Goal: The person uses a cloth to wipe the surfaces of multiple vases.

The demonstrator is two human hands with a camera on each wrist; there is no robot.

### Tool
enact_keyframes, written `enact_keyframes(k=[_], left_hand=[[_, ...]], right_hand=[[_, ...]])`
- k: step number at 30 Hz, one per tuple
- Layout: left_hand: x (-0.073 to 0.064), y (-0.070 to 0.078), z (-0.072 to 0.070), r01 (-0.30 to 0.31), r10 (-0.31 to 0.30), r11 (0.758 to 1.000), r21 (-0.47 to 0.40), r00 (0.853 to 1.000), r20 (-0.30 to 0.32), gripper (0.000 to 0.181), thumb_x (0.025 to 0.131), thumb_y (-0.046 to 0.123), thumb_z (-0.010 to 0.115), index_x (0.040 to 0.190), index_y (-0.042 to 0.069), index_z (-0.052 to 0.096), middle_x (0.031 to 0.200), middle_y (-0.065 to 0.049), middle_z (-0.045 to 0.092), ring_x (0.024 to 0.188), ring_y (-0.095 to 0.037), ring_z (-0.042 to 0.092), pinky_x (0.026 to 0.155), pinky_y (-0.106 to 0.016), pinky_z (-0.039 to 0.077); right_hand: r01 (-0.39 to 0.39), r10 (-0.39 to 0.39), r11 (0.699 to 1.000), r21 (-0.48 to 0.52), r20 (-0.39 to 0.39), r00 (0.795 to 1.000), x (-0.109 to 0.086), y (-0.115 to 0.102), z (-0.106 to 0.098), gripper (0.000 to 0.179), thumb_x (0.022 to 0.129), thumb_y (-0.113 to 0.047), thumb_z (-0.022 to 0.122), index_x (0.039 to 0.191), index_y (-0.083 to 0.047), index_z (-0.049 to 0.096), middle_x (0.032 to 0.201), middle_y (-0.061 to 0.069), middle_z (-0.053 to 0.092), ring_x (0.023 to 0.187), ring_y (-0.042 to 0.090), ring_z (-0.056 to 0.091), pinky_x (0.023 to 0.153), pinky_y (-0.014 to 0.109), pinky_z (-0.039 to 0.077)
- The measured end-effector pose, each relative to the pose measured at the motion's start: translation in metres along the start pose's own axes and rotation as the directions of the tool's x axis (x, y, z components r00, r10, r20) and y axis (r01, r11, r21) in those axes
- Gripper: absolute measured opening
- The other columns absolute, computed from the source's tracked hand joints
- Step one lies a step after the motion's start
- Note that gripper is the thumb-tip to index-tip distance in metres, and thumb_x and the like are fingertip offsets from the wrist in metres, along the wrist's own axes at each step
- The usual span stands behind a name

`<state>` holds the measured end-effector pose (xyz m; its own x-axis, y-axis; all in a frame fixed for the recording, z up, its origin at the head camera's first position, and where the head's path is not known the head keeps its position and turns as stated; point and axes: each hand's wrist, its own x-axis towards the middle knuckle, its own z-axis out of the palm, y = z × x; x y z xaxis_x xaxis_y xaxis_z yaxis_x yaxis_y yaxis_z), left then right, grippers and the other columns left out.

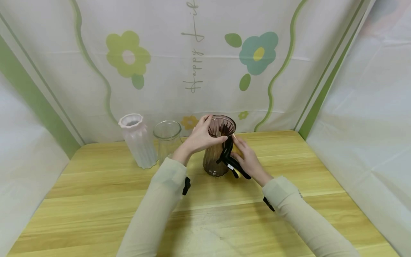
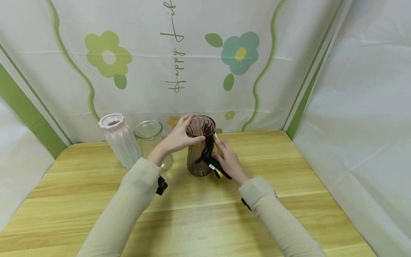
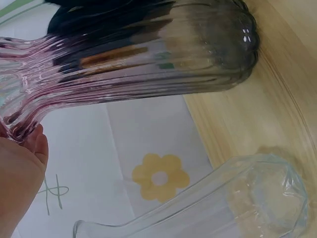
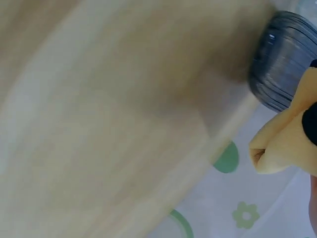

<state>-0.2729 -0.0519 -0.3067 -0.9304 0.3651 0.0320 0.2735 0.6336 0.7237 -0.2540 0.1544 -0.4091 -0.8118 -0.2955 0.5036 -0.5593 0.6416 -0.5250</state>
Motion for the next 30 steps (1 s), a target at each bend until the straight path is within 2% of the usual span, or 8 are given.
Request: enact_keyframes(k=[6, 10, 14, 22, 30], left_hand=[[0.001, 0.001, 0.003, -0.011, 0.010, 0.999, -0.037, 1.000, -0.028, 0.105, 0.080, 0.053, 0.069, 0.155, 0.016, 0.006, 0.160, -0.005, 0.003, 0.147, -0.034, 0.015, 0.115, -0.055, 0.027], [0.000, 0.000, 0.005, -0.016, 0.014, 0.999, -0.032, 0.999, -0.049, 0.106, 0.079, 0.054, 0.070, 0.155, 0.015, 0.007, 0.158, -0.006, 0.004, 0.147, -0.030, 0.014, 0.116, -0.052, 0.027], [-0.001, -0.002, 0.006, -0.016, 0.014, 0.999, -0.032, 0.998, -0.058, 0.104, 0.080, 0.055, 0.069, 0.155, 0.016, 0.008, 0.158, -0.006, 0.006, 0.147, -0.030, 0.012, 0.116, -0.053, 0.026], [-0.001, -0.004, 0.002, -0.020, 0.018, 0.999, -0.039, 0.999, -0.047, 0.100, 0.081, 0.053, 0.069, 0.155, 0.015, 0.012, 0.160, -0.007, 0.010, 0.148, -0.031, 0.014, 0.116, -0.055, 0.025], [-0.003, -0.002, -0.002, -0.003, 0.003, 1.000, -0.006, 1.000, -0.006, 0.099, 0.084, 0.051, 0.066, 0.155, 0.015, 0.008, 0.161, -0.008, 0.008, 0.146, -0.034, 0.020, 0.114, -0.054, 0.030]], right_hand=[[-0.037, 0.039, 0.999, -0.019, 0.087, 0.995, -0.014, 0.014, 0.007, 0.065, 0.089, -0.007, 0.063, 0.147, 0.000, 0.033, 0.145, 0.026, 0.039, 0.130, 0.046, 0.042, 0.106, 0.059, 0.037], [-0.071, 0.077, 0.996, -0.050, 0.142, 0.987, -0.023, 0.021, 0.013, 0.066, 0.090, -0.009, 0.062, 0.148, -0.003, 0.031, 0.147, 0.026, 0.037, 0.131, 0.046, 0.041, 0.106, 0.058, 0.037], [-0.094, 0.103, 0.993, -0.068, 0.161, 0.982, -0.027, 0.024, 0.017, 0.067, 0.091, -0.010, 0.062, 0.150, -0.006, 0.030, 0.148, 0.025, 0.036, 0.132, 0.044, 0.041, 0.105, 0.057, 0.038], [-0.072, 0.074, 0.997, -0.028, 0.089, 0.993, -0.024, 0.019, 0.015, 0.066, 0.090, -0.012, 0.063, 0.148, -0.005, 0.033, 0.148, 0.023, 0.038, 0.132, 0.044, 0.042, 0.106, 0.057, 0.038], [0.022, -0.022, 1.000, -0.003, -0.059, 0.998, -0.009, 0.003, 0.008, 0.063, 0.087, -0.006, 0.064, 0.144, 0.001, 0.038, 0.140, 0.026, 0.045, 0.126, 0.045, 0.047, 0.103, 0.057, 0.041]])
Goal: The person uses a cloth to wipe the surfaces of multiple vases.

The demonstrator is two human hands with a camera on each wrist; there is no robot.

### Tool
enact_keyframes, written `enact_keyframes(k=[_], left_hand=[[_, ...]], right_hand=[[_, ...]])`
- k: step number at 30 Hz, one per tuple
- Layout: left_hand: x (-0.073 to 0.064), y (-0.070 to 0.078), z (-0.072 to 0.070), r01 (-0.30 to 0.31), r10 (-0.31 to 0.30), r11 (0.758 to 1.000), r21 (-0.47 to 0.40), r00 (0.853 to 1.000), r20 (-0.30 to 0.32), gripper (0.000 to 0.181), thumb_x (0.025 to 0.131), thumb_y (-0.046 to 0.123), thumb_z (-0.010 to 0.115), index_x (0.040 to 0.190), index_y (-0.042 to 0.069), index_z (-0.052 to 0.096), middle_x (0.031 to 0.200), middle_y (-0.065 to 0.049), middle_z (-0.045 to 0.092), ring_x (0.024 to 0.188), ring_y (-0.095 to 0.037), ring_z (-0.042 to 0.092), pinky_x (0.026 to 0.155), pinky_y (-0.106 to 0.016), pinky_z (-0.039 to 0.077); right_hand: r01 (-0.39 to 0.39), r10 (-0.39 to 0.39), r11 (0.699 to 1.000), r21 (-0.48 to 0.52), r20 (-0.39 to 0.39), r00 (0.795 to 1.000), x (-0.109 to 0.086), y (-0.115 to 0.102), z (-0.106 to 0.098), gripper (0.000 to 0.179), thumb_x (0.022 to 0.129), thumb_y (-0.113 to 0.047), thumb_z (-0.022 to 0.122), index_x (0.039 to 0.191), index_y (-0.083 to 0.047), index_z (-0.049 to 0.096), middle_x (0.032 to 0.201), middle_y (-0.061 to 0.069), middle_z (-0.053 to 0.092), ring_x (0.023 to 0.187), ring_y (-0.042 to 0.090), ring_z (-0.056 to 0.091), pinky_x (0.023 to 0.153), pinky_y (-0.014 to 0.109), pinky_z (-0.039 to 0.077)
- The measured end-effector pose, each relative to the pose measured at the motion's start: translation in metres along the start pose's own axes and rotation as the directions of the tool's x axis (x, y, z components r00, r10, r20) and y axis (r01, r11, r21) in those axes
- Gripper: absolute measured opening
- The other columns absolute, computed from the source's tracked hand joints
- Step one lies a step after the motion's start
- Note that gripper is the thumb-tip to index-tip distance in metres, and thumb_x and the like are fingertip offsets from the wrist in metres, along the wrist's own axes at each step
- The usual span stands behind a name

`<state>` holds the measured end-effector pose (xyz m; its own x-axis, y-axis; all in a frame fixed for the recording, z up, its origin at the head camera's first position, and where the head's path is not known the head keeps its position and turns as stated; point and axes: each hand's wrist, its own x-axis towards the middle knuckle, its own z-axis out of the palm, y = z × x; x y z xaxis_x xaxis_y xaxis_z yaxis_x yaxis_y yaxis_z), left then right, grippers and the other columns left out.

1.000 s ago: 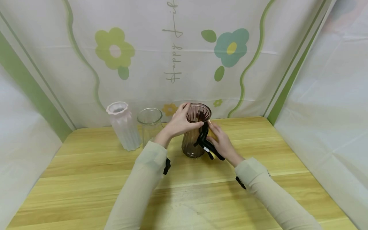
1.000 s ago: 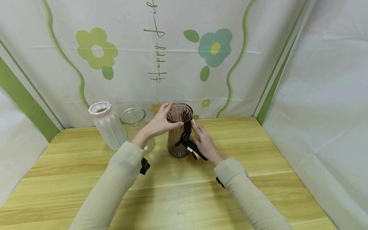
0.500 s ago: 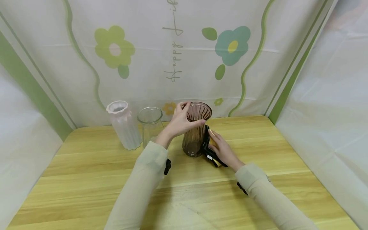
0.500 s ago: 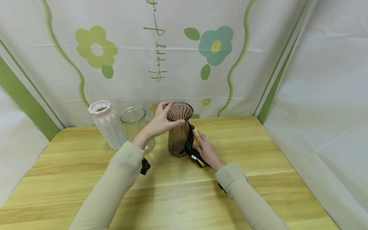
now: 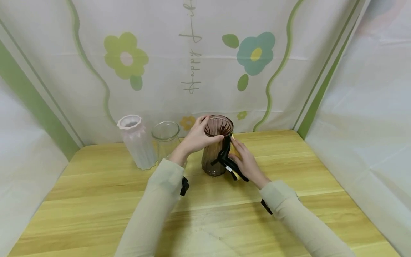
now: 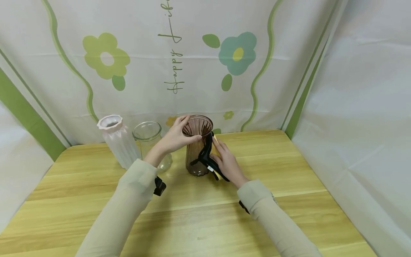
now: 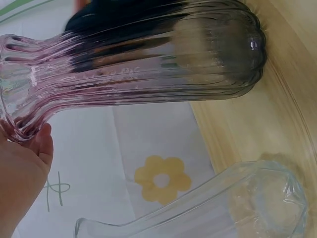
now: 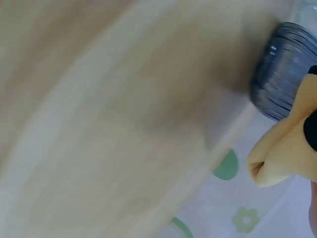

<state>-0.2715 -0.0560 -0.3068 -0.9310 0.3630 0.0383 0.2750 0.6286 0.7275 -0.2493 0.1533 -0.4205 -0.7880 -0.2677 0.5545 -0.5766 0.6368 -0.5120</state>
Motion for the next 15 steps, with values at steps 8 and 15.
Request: enact_keyframes(k=[8, 15], left_hand=[[-0.001, 0.001, 0.000, 0.009, -0.009, 1.000, -0.018, 1.000, 0.020, 0.098, 0.085, 0.046, 0.065, 0.155, 0.016, 0.004, 0.161, -0.005, 0.006, 0.148, -0.032, 0.016, 0.115, -0.052, 0.029], [0.001, 0.001, 0.001, -0.010, 0.010, 1.000, -0.011, 1.000, 0.017, 0.099, 0.085, 0.048, 0.065, 0.155, 0.016, 0.004, 0.161, -0.006, 0.005, 0.148, -0.034, 0.012, 0.116, -0.056, 0.024]], right_hand=[[-0.064, 0.072, 0.994, 0.089, -0.084, 0.994, 0.014, -0.019, -0.008, 0.063, 0.089, -0.007, 0.063, 0.146, -0.001, 0.035, 0.148, 0.026, 0.037, 0.135, 0.044, 0.038, 0.109, 0.058, 0.034], [-0.041, 0.043, 0.999, 0.033, -0.048, 0.998, 0.013, -0.015, -0.006, 0.064, 0.084, -0.006, 0.069, 0.141, 0.002, 0.042, 0.144, 0.027, 0.042, 0.129, 0.046, 0.044, 0.105, 0.058, 0.039]])
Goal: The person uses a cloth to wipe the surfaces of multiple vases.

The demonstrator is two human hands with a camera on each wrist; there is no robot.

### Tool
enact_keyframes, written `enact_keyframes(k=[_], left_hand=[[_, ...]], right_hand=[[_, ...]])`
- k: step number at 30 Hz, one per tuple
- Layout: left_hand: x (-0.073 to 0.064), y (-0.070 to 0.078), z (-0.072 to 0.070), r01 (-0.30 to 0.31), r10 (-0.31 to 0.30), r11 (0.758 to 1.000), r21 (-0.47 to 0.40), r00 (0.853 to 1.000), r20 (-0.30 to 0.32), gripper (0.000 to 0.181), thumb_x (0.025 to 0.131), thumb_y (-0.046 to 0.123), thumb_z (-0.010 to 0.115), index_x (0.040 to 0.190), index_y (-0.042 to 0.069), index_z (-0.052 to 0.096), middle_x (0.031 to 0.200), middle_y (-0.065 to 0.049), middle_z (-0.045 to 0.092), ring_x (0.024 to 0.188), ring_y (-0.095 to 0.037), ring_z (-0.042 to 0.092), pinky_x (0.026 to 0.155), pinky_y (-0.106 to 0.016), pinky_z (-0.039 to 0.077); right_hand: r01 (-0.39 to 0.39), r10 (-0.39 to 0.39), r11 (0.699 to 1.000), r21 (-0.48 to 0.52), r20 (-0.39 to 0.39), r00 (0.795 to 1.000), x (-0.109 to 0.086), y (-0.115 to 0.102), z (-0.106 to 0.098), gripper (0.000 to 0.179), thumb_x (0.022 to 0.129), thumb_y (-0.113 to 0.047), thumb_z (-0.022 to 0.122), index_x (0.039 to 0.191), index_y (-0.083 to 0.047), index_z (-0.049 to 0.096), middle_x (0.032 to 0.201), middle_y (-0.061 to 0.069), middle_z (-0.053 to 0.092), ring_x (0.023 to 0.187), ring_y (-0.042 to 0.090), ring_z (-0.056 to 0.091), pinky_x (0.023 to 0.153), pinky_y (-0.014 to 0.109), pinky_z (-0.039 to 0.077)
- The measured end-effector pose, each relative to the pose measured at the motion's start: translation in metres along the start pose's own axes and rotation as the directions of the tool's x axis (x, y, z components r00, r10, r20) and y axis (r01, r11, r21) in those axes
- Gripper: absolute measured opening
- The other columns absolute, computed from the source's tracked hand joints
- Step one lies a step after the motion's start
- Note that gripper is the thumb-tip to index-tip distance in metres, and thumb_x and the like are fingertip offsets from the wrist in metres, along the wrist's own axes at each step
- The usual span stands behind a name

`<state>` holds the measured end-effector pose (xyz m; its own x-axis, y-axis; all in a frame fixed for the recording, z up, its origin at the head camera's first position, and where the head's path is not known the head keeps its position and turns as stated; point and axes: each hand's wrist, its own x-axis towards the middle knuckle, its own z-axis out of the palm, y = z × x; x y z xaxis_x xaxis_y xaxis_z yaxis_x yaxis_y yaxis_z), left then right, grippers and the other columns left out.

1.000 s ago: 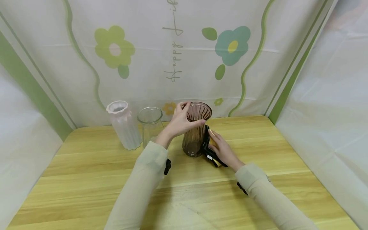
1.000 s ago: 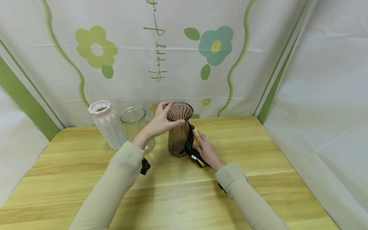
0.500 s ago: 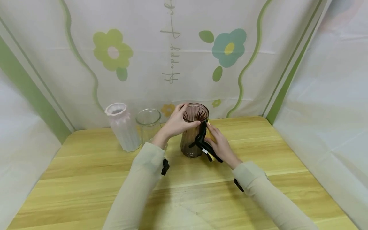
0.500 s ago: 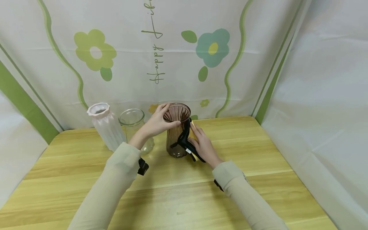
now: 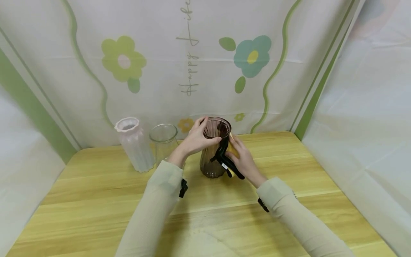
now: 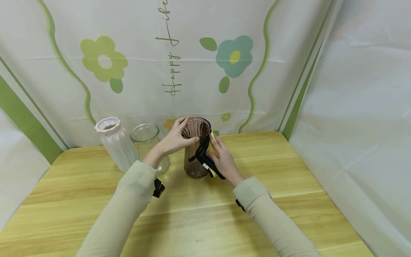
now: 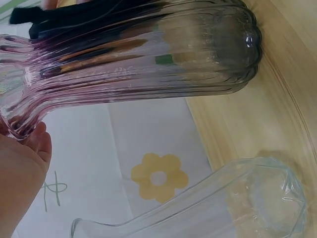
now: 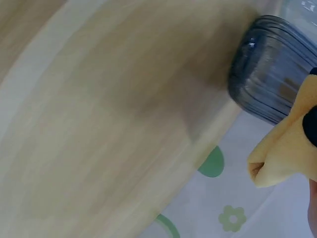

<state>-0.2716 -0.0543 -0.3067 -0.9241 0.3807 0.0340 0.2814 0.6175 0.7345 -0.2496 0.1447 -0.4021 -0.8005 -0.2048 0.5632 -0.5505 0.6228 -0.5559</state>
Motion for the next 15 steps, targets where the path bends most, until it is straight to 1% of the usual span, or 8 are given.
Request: enact_keyframes(k=[3, 5, 10, 15], left_hand=[[0.001, -0.001, 0.001, 0.003, -0.003, 1.000, -0.007, 1.000, -0.006, 0.100, 0.084, 0.051, 0.066, 0.155, 0.017, 0.004, 0.162, -0.006, 0.004, 0.148, -0.035, 0.010, 0.115, -0.059, 0.023], [0.001, -0.001, 0.001, 0.008, -0.008, 1.000, -0.013, 1.000, -0.008, 0.101, 0.083, 0.053, 0.066, 0.155, 0.018, 0.005, 0.162, -0.005, 0.004, 0.149, -0.034, 0.010, 0.115, -0.060, 0.023], [0.000, -0.001, 0.002, 0.004, -0.004, 1.000, -0.010, 1.000, -0.020, 0.103, 0.082, 0.054, 0.067, 0.155, 0.019, 0.005, 0.162, -0.005, 0.004, 0.149, -0.035, 0.010, 0.114, -0.060, 0.023], [0.000, -0.002, 0.003, -0.002, 0.002, 1.000, -0.011, 1.000, -0.026, 0.102, 0.082, 0.053, 0.067, 0.155, 0.018, 0.005, 0.162, -0.006, 0.002, 0.148, -0.035, 0.010, 0.115, -0.059, 0.024]], right_hand=[[0.025, -0.025, 1.000, -0.015, 0.021, 0.999, -0.004, 0.005, 0.002, 0.064, 0.083, -0.005, 0.069, 0.141, 0.003, 0.043, 0.142, 0.027, 0.044, 0.126, 0.046, 0.047, 0.102, 0.057, 0.042], [0.029, -0.028, 0.999, -0.023, 0.050, 0.998, -0.008, 0.009, 0.003, 0.065, 0.083, -0.005, 0.069, 0.142, 0.002, 0.042, 0.143, 0.026, 0.043, 0.127, 0.046, 0.046, 0.102, 0.057, 0.042], [-0.011, 0.018, 0.998, -0.054, 0.135, 0.991, -0.019, 0.021, 0.005, 0.065, 0.086, -0.011, 0.067, 0.145, -0.003, 0.039, 0.147, 0.025, 0.039, 0.131, 0.046, 0.042, 0.104, 0.057, 0.039], [-0.053, 0.079, 0.991, -0.119, 0.227, 0.971, -0.030, 0.031, 0.007, 0.064, 0.089, -0.015, 0.065, 0.146, -0.006, 0.038, 0.148, 0.024, 0.039, 0.132, 0.044, 0.042, 0.105, 0.056, 0.040]])
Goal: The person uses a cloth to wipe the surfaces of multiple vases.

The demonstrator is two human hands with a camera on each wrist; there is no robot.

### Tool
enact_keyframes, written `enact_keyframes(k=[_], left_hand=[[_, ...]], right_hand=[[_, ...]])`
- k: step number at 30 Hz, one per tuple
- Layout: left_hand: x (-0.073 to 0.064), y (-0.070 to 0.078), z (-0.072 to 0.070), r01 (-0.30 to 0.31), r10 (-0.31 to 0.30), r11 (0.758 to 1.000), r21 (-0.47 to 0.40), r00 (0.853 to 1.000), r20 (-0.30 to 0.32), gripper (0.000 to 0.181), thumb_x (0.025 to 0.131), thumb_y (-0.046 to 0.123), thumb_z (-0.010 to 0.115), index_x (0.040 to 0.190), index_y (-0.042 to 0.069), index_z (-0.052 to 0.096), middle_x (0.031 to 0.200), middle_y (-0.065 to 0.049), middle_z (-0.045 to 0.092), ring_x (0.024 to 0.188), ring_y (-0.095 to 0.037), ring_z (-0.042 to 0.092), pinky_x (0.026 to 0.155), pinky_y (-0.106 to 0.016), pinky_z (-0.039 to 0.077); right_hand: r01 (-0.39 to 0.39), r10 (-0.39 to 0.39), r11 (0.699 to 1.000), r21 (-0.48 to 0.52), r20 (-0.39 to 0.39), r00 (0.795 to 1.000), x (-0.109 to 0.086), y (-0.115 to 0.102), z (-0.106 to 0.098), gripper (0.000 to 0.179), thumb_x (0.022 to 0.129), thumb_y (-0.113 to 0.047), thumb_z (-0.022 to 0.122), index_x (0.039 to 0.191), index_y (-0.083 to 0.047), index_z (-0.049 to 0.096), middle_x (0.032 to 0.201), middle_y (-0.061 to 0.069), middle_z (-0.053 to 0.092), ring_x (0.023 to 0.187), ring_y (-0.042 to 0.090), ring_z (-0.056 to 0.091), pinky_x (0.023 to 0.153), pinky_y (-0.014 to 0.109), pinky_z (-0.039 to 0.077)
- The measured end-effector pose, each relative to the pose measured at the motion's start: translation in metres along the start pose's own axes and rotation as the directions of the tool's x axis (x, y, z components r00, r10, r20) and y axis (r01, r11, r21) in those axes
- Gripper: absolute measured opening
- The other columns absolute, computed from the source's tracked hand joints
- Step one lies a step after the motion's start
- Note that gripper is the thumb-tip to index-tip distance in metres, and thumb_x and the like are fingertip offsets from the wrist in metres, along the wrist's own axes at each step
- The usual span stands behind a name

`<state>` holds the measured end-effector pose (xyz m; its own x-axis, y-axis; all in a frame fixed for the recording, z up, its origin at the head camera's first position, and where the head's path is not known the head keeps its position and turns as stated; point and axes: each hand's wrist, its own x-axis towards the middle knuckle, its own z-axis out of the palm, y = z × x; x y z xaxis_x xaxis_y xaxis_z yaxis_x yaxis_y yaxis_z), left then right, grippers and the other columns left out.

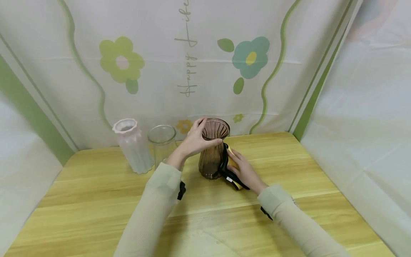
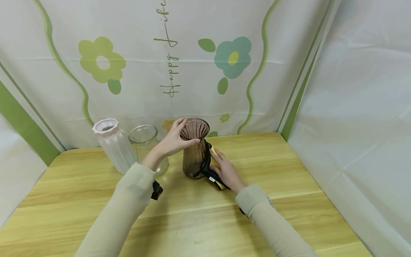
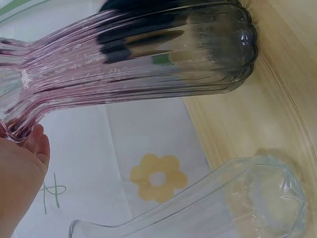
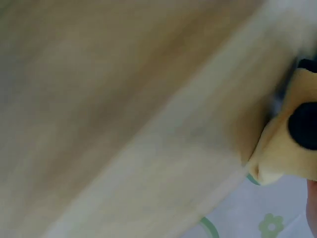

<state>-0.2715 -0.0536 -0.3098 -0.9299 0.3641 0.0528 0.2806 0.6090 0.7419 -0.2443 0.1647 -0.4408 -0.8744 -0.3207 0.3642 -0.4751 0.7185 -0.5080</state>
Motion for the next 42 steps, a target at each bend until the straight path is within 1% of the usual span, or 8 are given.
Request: enact_keyframes(k=[4, 9, 12, 16, 20, 27, 31, 42], left_hand=[[-0.001, 0.002, 0.000, -0.005, 0.005, 1.000, -0.009, 1.000, -0.018, 0.102, 0.082, 0.053, 0.067, 0.155, 0.017, 0.006, 0.160, -0.007, 0.001, 0.149, -0.032, 0.009, 0.116, -0.056, 0.024], [-0.002, 0.005, -0.001, -0.013, 0.014, 1.000, 0.010, 0.999, -0.052, 0.101, 0.082, 0.054, 0.067, 0.155, 0.017, 0.008, 0.158, -0.008, 0.005, 0.148, -0.031, 0.009, 0.116, -0.055, 0.024], [-0.004, 0.006, -0.002, -0.001, 0.003, 1.000, 0.032, 0.999, -0.049, 0.101, 0.082, 0.055, 0.067, 0.155, 0.015, 0.011, 0.158, -0.007, 0.008, 0.147, -0.032, 0.012, 0.116, -0.056, 0.025], [-0.004, 0.006, -0.004, 0.011, -0.010, 0.999, 0.039, 1.000, -0.029, 0.100, 0.082, 0.054, 0.067, 0.155, 0.012, 0.013, 0.159, -0.010, 0.011, 0.147, -0.034, 0.016, 0.115, -0.056, 0.027], [-0.002, 0.006, -0.006, 0.000, 0.000, 1.000, 0.021, 1.000, -0.007, 0.099, 0.083, 0.049, 0.068, 0.154, 0.010, 0.012, 0.160, -0.011, 0.011, 0.147, -0.034, 0.018, 0.116, -0.054, 0.027], [-0.003, 0.004, -0.005, 0.008, -0.008, 1.000, 0.010, 0.999, 0.034, 0.097, 0.085, 0.046, 0.066, 0.155, 0.014, 0.007, 0.162, -0.008, 0.006, 0.149, -0.032, 0.011, 0.117, -0.054, 0.024], [-0.002, 0.003, -0.003, -0.001, 0.001, 1.000, -0.001, 0.999, 0.032, 0.097, 0.084, 0.045, 0.065, 0.155, 0.015, 0.006, 0.162, -0.007, 0.006, 0.149, -0.033, 0.010, 0.117, -0.055, 0.023], [-0.005, 0.003, -0.005, 0.012, -0.012, 1.000, 0.004, 1.000, 0.016, 0.100, 0.084, 0.052, 0.064, 0.155, 0.017, 0.005, 0.162, -0.005, 0.003, 0.149, -0.034, 0.006, 0.114, -0.062, 0.021]], right_hand=[[-0.020, 0.020, 1.000, -0.015, 0.040, 0.999, -0.003, 0.002, 0.000, 0.063, 0.091, -0.016, 0.063, 0.148, -0.008, 0.036, 0.149, 0.022, 0.038, 0.132, 0.042, 0.042, 0.105, 0.055, 0.040], [-0.031, 0.031, 0.999, 0.022, 0.008, 0.999, 0.000, -0.005, -0.005, 0.064, 0.092, -0.018, 0.062, 0.149, -0.011, 0.034, 0.150, 0.022, 0.037, 0.134, 0.042, 0.041, 0.108, 0.055, 0.037], [-0.035, 0.036, 0.998, 0.051, -0.019, 0.999, 0.003, -0.011, -0.008, 0.065, 0.092, -0.018, 0.062, 0.149, -0.011, 0.033, 0.150, 0.021, 0.036, 0.135, 0.041, 0.040, 0.107, 0.055, 0.037], [-0.007, 0.013, 0.997, 0.072, -0.089, 0.996, 0.008, -0.019, -0.013, 0.065, 0.090, -0.014, 0.064, 0.148, -0.009, 0.035, 0.148, 0.022, 0.039, 0.133, 0.042, 0.042, 0.106, 0.056, 0.039], [0.039, -0.021, 0.995, 0.094, -0.181, 0.983, 0.014, -0.026, -0.019, 0.064, 0.090, -0.011, 0.064, 0.147, -0.006, 0.036, 0.145, 0.023, 0.043, 0.132, 0.042, 0.043, 0.107, 0.055, 0.038], [0.068, -0.030, 0.990, 0.127, -0.286, 0.958, 0.020, -0.038, -0.024, 0.063, 0.087, -0.007, 0.066, 0.144, 0.001, 0.039, 0.145, 0.028, 0.041, 0.132, 0.044, 0.042, 0.108, 0.056, 0.037], [0.077, -0.047, 0.992, 0.100, -0.270, 0.962, 0.021, -0.037, -0.021, 0.063, 0.084, -0.007, 0.069, 0.141, 0.002, 0.043, 0.144, 0.027, 0.042, 0.130, 0.046, 0.044, 0.105, 0.057, 0.039], [0.031, -0.027, 0.999, 0.043, -0.096, 0.995, 0.008, -0.016, -0.007, 0.063, 0.087, -0.012, 0.067, 0.144, -0.004, 0.041, 0.146, 0.025, 0.040, 0.130, 0.045, 0.044, 0.103, 0.055, 0.041]])
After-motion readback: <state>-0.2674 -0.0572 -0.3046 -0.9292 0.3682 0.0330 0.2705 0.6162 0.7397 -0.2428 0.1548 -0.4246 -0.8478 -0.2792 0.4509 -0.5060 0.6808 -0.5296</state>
